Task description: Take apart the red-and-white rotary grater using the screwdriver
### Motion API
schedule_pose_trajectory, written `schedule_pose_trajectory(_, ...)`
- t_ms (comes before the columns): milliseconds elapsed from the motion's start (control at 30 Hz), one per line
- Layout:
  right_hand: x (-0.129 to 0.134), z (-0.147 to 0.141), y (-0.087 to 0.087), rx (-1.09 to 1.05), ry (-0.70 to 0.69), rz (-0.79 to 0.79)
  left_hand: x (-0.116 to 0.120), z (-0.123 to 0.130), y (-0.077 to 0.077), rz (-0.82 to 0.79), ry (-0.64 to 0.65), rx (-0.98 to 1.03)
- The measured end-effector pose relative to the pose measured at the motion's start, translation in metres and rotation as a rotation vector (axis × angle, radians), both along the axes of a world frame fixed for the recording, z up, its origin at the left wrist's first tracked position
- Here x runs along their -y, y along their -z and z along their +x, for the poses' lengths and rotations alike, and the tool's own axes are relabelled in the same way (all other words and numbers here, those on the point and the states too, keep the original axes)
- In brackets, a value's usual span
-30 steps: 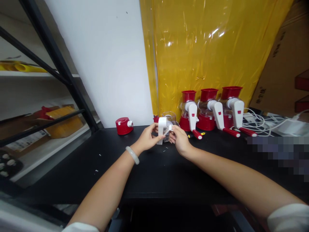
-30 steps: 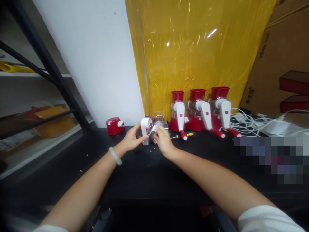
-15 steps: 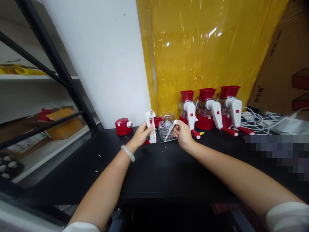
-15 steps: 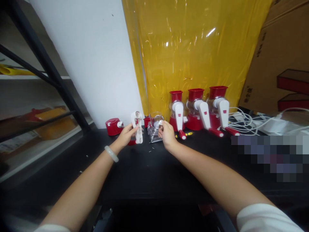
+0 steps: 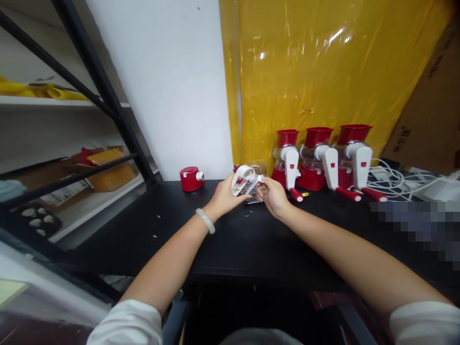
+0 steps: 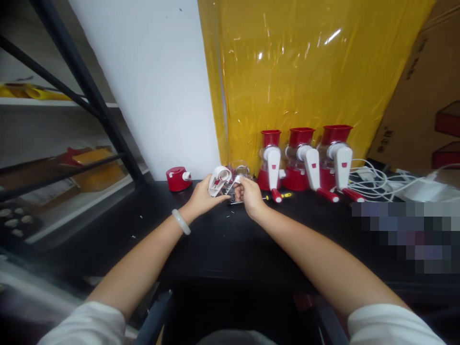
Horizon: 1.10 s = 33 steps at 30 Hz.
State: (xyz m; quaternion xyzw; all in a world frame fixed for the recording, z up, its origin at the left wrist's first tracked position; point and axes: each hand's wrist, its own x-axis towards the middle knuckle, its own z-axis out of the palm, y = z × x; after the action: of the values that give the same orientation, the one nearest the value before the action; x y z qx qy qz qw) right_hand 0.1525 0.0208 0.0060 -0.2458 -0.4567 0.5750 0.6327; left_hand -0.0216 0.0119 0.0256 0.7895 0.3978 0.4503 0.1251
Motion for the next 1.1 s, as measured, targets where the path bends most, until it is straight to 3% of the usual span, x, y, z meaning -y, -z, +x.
schedule_pose_trajectory(133, 0.000, 0.000, 0.000, 0.059, -0.010, 0.009, 0.005, -0.002, -0.009, 0.035, -0.092, -0.117)
schedule_pose_trajectory(233, -0.001, 0.001, 0.000, 0.137, 0.034, 0.003, 0.000, -0.018, -0.021, -0.002, -0.178, -0.247)
schedule_pose_trajectory(367, 0.000, 0.001, -0.001, 0.189, 0.049, 0.010, -0.013, -0.052, -0.031, -0.163, -0.570, -0.533)
schedule_pose_trajectory(467, 0.002, 0.000, -0.002, 0.210, 0.049, 0.019, -0.021, -0.071, -0.028, -0.361, -0.712, -0.726)
schedule_pose_trajectory(667, 0.005, 0.000, -0.003, 0.242, 0.043, 0.051, -0.031, -0.085, -0.021, -0.481, -0.757, -0.771)
schedule_pose_trajectory(1100, 0.005, -0.001, -0.003, 0.250, 0.042, 0.049, -0.023, -0.084, -0.034, -0.601, -0.691, -0.813)
